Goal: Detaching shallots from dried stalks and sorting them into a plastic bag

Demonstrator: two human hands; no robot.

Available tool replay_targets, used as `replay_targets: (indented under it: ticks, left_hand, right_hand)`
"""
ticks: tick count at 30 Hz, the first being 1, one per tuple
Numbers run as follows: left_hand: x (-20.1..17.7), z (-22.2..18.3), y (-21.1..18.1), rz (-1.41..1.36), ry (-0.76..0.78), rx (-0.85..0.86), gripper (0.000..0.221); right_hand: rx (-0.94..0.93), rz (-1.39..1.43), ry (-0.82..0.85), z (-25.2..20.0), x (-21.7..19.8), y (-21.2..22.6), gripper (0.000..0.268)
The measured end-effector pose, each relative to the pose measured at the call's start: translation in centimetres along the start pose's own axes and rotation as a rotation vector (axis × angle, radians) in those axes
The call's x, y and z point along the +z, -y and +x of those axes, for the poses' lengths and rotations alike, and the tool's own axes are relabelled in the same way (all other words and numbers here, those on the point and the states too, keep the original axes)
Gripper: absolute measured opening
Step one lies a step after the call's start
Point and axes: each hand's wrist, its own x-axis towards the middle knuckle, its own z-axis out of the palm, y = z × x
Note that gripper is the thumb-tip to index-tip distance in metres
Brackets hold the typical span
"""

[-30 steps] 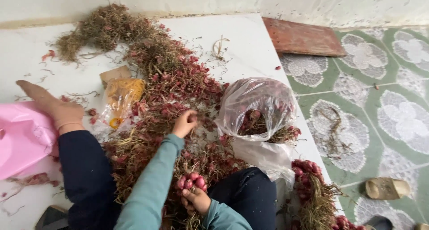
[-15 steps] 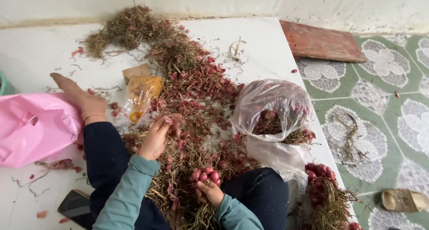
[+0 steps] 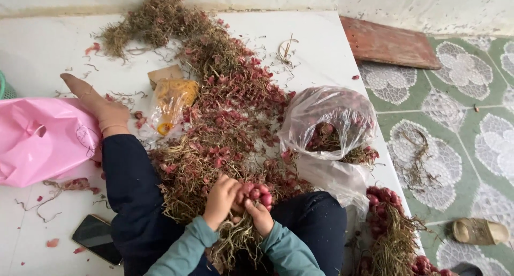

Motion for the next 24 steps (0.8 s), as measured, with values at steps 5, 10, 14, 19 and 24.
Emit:
replay_targets:
  ticks: [5,10,14,19,24]
  left_hand:
    - [0.6,-1.0,-1.7,0.369,-0.045,0.242,0.010]
    - [-0.5,-0.9,-3.0,0.253,0.084,0.052,0.014]
    - [-0.4,0.3,0.2,0.113,0.264,-0.201,0.020]
    - [-5.2,3.3,-1.1,-0.475,0.165,-0.476,0.039]
    - [-6.4,4.7,0.0,0.078,-0.201,0.084,0.111]
  right_hand:
    - [0.144,0.041,0.104,-0.6,0.1,0.3,0.037]
    - [0.151,0.014,0.190,-1.4,1.1,1.5,0.008]
    - [0.109,-0.109,0.446,-1.0,0.4,1.5,0.013]
    - [0.179,0.062,0.474,-0.6,-0.1,0.2,0.016]
    - [0.162,0.234,0.405,-0.9,0.4,0.9,0.030]
